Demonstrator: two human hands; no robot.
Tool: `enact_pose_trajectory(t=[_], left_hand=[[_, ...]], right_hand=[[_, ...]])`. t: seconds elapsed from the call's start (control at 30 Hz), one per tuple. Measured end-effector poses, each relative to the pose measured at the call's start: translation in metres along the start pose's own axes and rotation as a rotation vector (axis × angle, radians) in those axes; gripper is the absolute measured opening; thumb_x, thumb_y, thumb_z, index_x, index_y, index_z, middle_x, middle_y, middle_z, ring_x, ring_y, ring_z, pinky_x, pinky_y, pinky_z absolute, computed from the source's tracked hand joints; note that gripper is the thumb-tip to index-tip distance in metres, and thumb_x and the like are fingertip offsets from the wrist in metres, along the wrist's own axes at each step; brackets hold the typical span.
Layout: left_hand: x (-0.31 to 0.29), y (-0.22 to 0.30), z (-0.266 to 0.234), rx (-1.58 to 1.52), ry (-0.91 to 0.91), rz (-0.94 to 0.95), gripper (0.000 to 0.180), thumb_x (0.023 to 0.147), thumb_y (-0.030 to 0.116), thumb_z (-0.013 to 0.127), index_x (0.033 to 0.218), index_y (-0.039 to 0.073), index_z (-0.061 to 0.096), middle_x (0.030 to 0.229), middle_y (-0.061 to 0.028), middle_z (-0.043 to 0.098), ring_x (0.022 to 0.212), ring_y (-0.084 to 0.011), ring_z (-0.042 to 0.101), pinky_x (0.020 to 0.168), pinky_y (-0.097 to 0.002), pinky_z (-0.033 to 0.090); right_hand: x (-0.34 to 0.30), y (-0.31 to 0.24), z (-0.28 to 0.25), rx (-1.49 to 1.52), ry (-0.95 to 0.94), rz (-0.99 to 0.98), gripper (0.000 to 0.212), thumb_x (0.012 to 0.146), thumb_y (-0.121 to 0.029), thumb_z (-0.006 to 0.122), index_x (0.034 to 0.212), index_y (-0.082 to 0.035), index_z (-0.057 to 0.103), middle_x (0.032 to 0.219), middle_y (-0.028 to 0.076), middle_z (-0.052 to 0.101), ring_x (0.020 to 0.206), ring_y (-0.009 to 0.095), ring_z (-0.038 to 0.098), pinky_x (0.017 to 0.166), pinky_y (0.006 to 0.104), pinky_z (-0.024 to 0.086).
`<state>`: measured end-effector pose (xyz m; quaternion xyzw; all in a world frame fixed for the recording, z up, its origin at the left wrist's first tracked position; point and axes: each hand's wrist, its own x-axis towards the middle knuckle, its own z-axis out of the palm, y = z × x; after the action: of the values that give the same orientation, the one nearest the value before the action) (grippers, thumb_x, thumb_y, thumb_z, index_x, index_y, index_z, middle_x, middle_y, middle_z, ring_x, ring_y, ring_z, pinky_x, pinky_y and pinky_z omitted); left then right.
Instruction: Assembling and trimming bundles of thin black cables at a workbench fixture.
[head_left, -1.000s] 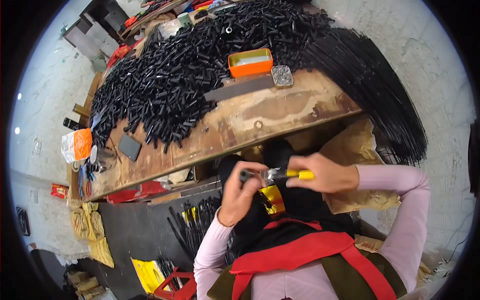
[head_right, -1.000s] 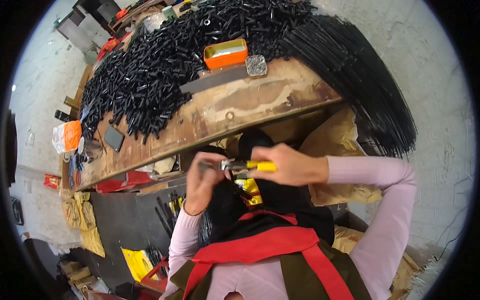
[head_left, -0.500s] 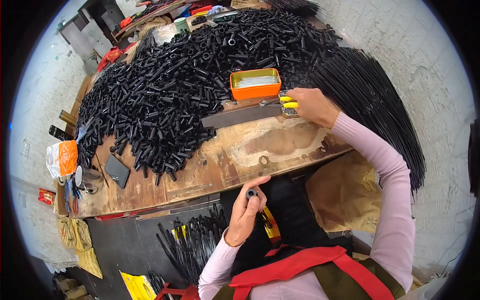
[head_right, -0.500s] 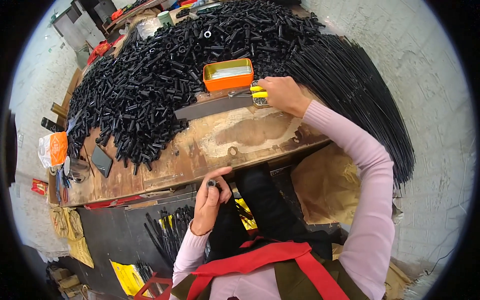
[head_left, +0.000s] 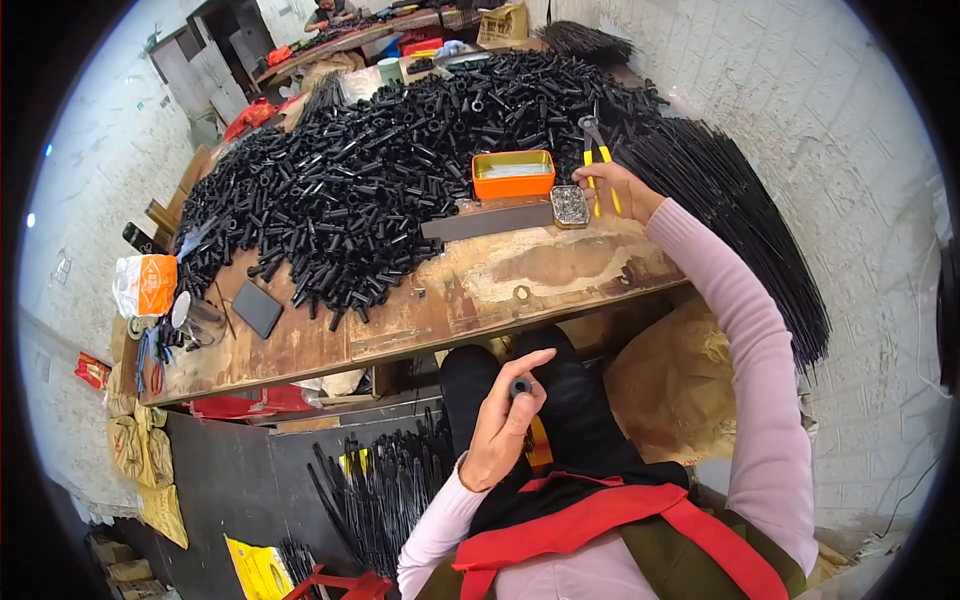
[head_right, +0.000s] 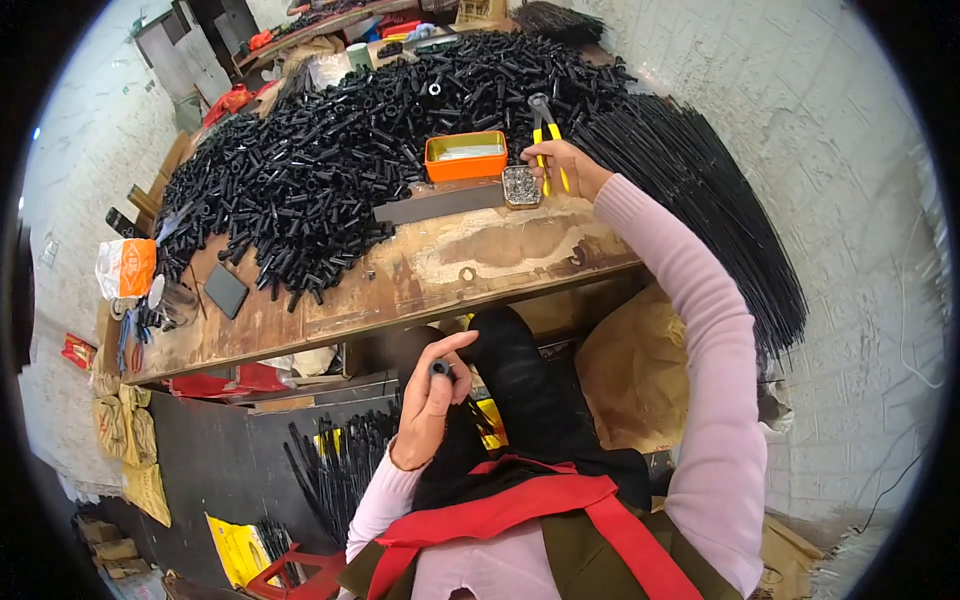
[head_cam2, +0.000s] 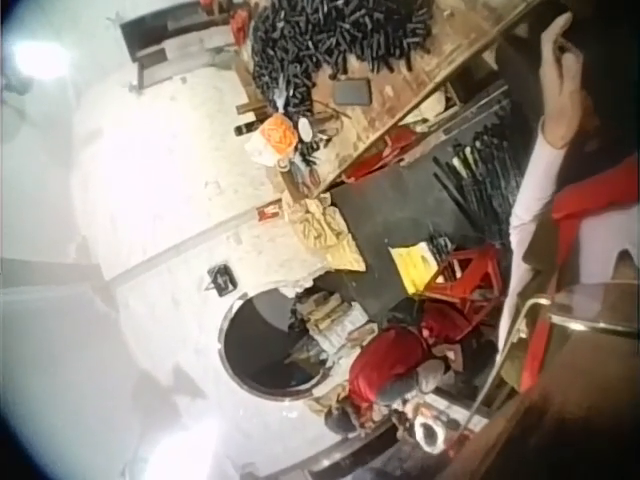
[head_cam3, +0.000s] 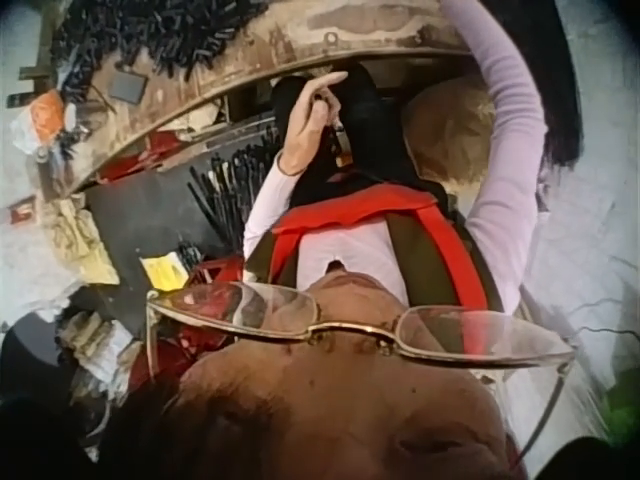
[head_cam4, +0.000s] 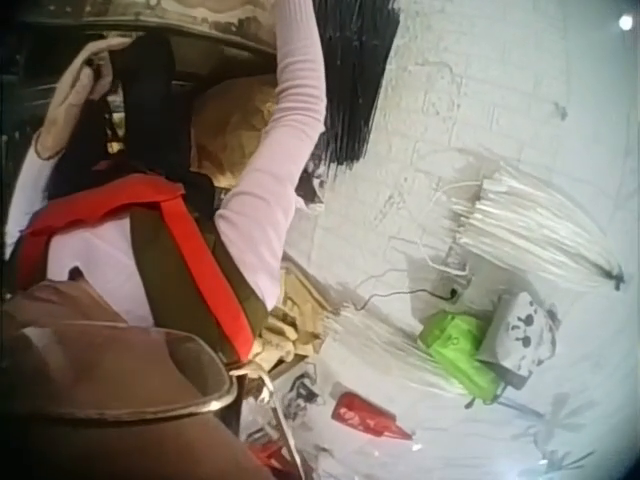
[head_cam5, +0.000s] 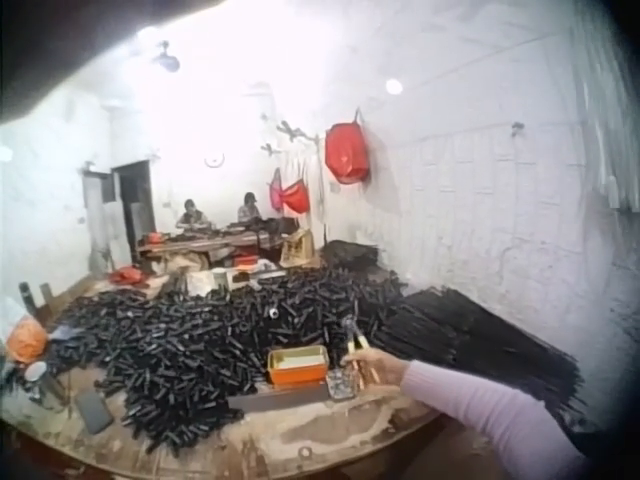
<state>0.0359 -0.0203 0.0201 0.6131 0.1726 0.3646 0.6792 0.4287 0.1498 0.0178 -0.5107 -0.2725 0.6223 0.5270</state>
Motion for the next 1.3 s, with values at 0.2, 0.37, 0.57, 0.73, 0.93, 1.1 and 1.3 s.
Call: enact_pose_trajectory(t=[0.2, 0.37, 0.57, 0.73, 0.93, 1.1, 1.3], left_hand=[[-0.033, 0.018, 0.012, 0.011, -0.008, 0.061, 0.07, 0.099, 0.056, 0.043, 0.138, -0.002, 0.043, 0.077, -0.0014, 0.042, 0.069, -0.01, 0.037, 0.064, -0.025, 0.031], [-0.044, 0.012, 0.007, -0.02, 0.127, 0.088, 0.067, 0.099, 0.053, 0.044, 0.138, -0.002, 0.042, 0.075, -0.0018, 0.041, 0.068, -0.0108, 0.037, 0.063, -0.0257, 0.031], [-0.022, 0.003, 0.014, -0.046, 0.111, 0.058, 0.051, 0.104, 0.04, 0.043, 0.131, -0.003, 0.047, 0.077, -0.0016, 0.04, 0.07, -0.0108, 0.037, 0.064, -0.0252, 0.032], [-0.003, -0.005, 0.027, -0.059, 0.105, 0.024, 0.044, 0.105, 0.034, 0.04, 0.134, 0.001, 0.048, 0.075, 0.0014, 0.041, 0.068, -0.0067, 0.035, 0.061, -0.0214, 0.029], [0.005, -0.006, 0.041, 0.002, 0.168, 0.044, 0.058, 0.103, 0.046, 0.041, 0.135, -0.003, 0.045, 0.076, 0.0009, 0.041, 0.068, -0.008, 0.036, 0.062, -0.0227, 0.03], [0.009, -0.007, 0.052, 0.074, 0.075, 0.049, 0.058, 0.106, 0.044, 0.032, 0.139, -0.003, 0.044, 0.075, 0.0019, 0.044, 0.066, -0.0062, 0.034, 0.059, -0.0211, 0.028], [0.015, -0.01, 0.057, 0.012, 0.033, 0.034, 0.063, 0.106, 0.047, 0.03, 0.142, -0.003, 0.043, 0.076, 0.0029, 0.045, 0.069, -0.0061, 0.039, 0.06, -0.0201, 0.03]], right_hand=[[-0.009, 0.013, 0.009, 0.206, -0.001, -0.031, 0.009, 0.091, -0.012, 0.063, 0.094, -0.003, 0.062, 0.077, 0.003, 0.061, 0.066, 0.013, 0.058, 0.061, 0.0262, 0.05], [-0.081, 0.039, 0.06, 0.182, -0.172, -0.072, 0.007, 0.09, -0.011, 0.064, 0.093, -0.004, 0.063, 0.081, 0.004, 0.064, 0.072, 0.015, 0.063, 0.068, 0.0287, 0.054], [-0.197, 0.077, 0.122, 0.092, -0.275, -0.124, 0.016, 0.092, -0.016, 0.063, 0.103, -0.004, 0.061, 0.089, 0.004, 0.061, 0.077, 0.013, 0.061, 0.072, 0.028, 0.05], [-0.234, 0.086, 0.129, 0.016, -0.256, -0.138, 0.018, 0.091, -0.014, 0.065, 0.104, -0.003, 0.06, 0.09, 0.007, 0.063, 0.077, 0.016, 0.064, 0.069, 0.03, 0.052], [-0.245, 0.106, 0.117, 0.172, -0.266, -0.176, 0.02, 0.092, -0.016, 0.065, 0.106, -0.002, 0.059, 0.093, 0.009, 0.064, 0.081, 0.021, 0.068, 0.07, 0.0304, 0.054], [-0.243, 0.124, 0.115, 0.103, -0.213, -0.31, 0.019, 0.093, -0.018, 0.065, 0.103, -0.003, 0.058, 0.089, 0.006, 0.062, 0.078, 0.016, 0.062, 0.068, 0.026, 0.047], [-0.256, 0.123, 0.129, -0.041, -0.142, -0.421, 0.024, 0.096, -0.026, 0.062, 0.102, -0.003, 0.059, 0.084, 0.001, 0.058, 0.071, 0.008, 0.052, 0.057, 0.0205, 0.032]])
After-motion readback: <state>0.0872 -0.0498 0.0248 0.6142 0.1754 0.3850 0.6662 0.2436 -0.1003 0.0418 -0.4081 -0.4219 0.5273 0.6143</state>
